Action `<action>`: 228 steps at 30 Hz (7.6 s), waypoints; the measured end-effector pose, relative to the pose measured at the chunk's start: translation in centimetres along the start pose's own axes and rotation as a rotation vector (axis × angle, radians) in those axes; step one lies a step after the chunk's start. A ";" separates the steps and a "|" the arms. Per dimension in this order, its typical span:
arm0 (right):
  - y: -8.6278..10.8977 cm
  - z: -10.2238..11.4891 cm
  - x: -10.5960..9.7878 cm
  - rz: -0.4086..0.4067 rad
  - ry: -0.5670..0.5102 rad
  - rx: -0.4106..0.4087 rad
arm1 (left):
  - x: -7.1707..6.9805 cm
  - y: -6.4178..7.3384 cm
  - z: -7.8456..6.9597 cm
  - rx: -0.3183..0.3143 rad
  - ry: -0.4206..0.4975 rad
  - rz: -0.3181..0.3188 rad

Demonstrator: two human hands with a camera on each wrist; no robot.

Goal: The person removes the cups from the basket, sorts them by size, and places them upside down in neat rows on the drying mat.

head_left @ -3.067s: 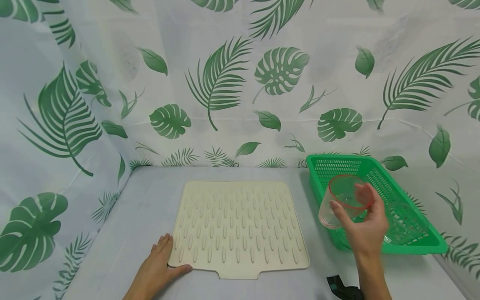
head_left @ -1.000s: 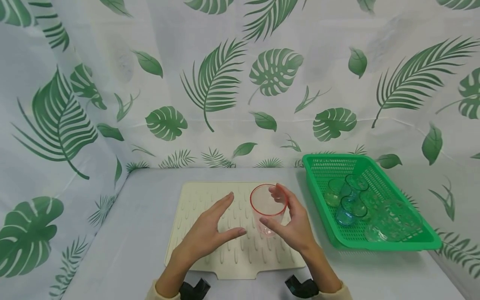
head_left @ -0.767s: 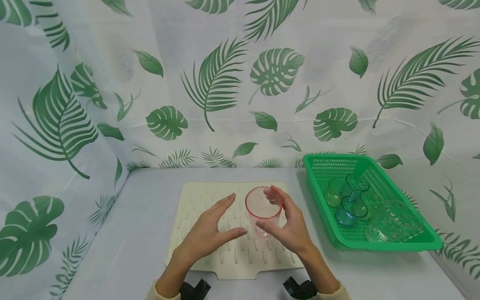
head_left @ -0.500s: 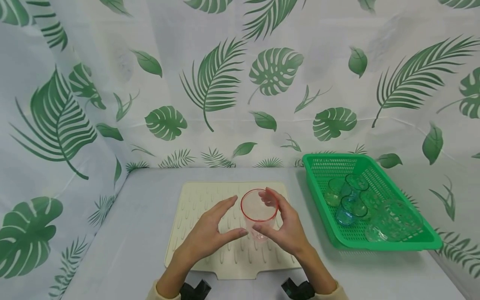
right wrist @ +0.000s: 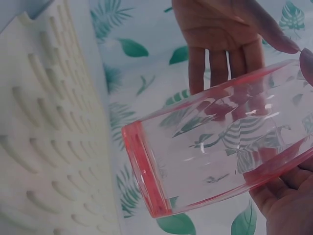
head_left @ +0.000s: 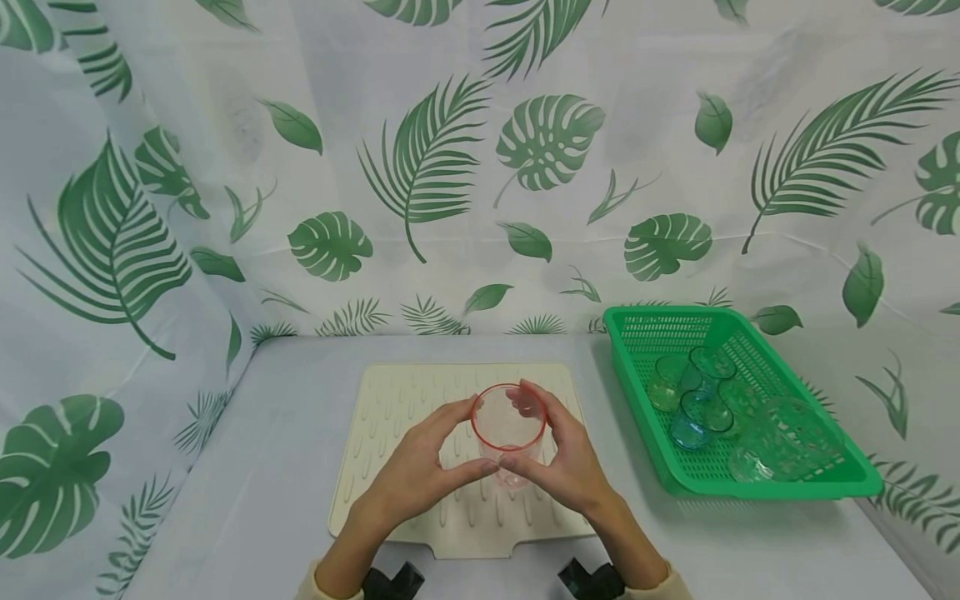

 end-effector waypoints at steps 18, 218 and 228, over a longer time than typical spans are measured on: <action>0.1 0.0 0.7 0.143 -0.178 -0.057 | -0.2 0.0 0.0 0.059 0.070 -0.073; -11.9 2.5 8.0 0.104 -0.044 0.154 | -2.2 16.2 6.3 -0.714 -0.318 0.014; -9.5 3.0 4.8 0.049 0.095 0.069 | -2.2 16.4 6.3 -0.718 -0.309 0.011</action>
Point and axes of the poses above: each hand's wrist, its own y-axis away from the middle knuckle, its own x-axis out of the palm, z = x × y, the point moved 1 cm from there along -y, towards the middle knuckle, and after that the axes turned 15 degrees about x, right-handed, at the moved point
